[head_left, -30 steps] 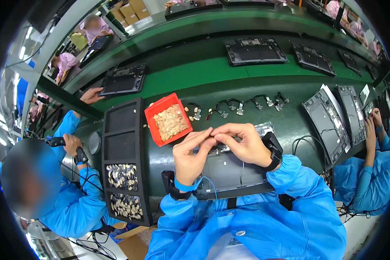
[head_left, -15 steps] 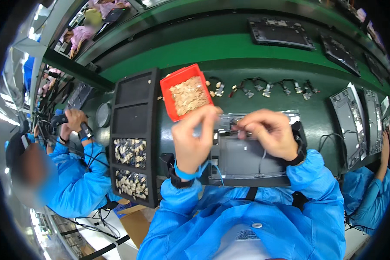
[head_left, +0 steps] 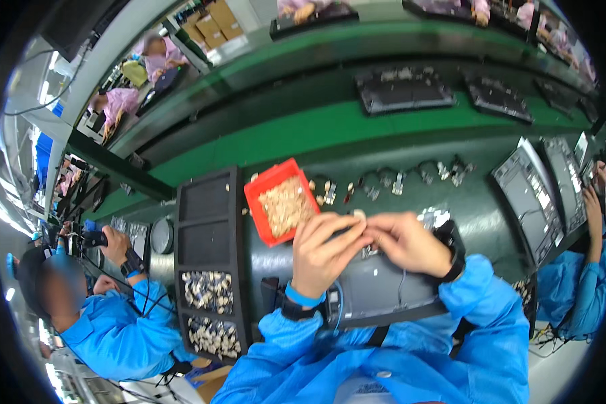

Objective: Installing internal ribbon cables and boards into a tablet or laptop chassis on an assembly line.

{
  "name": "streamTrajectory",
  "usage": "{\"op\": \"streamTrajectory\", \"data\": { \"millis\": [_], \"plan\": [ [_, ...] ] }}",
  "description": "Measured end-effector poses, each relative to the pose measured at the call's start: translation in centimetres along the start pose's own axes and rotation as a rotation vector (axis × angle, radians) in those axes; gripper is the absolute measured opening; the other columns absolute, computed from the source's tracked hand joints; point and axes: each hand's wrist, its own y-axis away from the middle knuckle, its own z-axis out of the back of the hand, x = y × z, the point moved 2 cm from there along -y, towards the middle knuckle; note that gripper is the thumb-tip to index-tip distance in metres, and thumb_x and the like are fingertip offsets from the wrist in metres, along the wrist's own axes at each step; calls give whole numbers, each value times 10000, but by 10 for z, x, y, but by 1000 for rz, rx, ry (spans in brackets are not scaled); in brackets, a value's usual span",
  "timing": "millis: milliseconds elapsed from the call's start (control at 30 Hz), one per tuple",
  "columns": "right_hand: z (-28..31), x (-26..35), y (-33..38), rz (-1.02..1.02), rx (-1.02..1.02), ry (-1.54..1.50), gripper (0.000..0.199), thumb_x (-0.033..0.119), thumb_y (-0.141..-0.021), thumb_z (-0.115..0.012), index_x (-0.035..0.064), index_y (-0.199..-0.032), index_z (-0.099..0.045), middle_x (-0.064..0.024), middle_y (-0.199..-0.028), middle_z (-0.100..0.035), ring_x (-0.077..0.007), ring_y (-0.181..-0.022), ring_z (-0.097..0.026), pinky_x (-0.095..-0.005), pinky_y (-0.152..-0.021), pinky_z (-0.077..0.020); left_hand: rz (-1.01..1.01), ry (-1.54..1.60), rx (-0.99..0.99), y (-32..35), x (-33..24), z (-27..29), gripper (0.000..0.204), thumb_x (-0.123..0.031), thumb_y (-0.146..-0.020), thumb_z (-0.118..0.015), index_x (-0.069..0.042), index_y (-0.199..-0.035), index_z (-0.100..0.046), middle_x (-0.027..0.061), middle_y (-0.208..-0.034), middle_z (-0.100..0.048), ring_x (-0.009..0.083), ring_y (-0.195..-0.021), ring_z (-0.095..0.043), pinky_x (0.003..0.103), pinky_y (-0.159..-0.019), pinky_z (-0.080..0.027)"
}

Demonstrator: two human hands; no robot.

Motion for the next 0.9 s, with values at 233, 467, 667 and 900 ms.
{"op": "streamTrajectory", "data": {
  "millis": [233, 467, 667, 900],
  "plan": [
    [-10, 10, 7, 145, 115, 119, 208, 9, -972, -584, -1, -1151, -691, -204, -1076, -739, -372, -1007, -723, -390, -843, -574, -7, 82, 12, 10, 5, 8, 305, -91, -730, -859, -71, -1030, -811, 54, -1013, -739, 266, -909, -659, 384, -801, -535],
    [-9, 6, 6, 211, 115, 196, 236, 0, -946, -586, -14, -1159, -688, -200, -1105, -729, -383, -1049, -698, -431, -900, -557, 136, 204, 18, 14, 12, 1, 144, -39, -849, -773, -67, -988, -799, 56, -948, -789, 220, -858, -722, 341, -798, -500],
    [-4, 1, 4, 250, -12, 200, 302, 22, -933, -619, -4, -1225, -689, -209, -1063, -731, -387, -989, -700, -438, -858, -566, 333, -119, -224, 7, 24, 20, 94, 16, -877, -726, -29, -936, -783, 98, -936, -782, 234, -931, -710, 360, -883, -506],
    [6, -2, 7, 312, -322, 405, 343, -16, -902, -644, -36, -1242, -679, -207, -1054, -737, -382, -970, -705, -416, -828, -572, 278, -477, -347, -15, 13, 28, 107, -20, -825, -786, -25, -932, -788, 104, -1024, -766, 280, -996, -658, 407, -943, -480]
  ]
}}
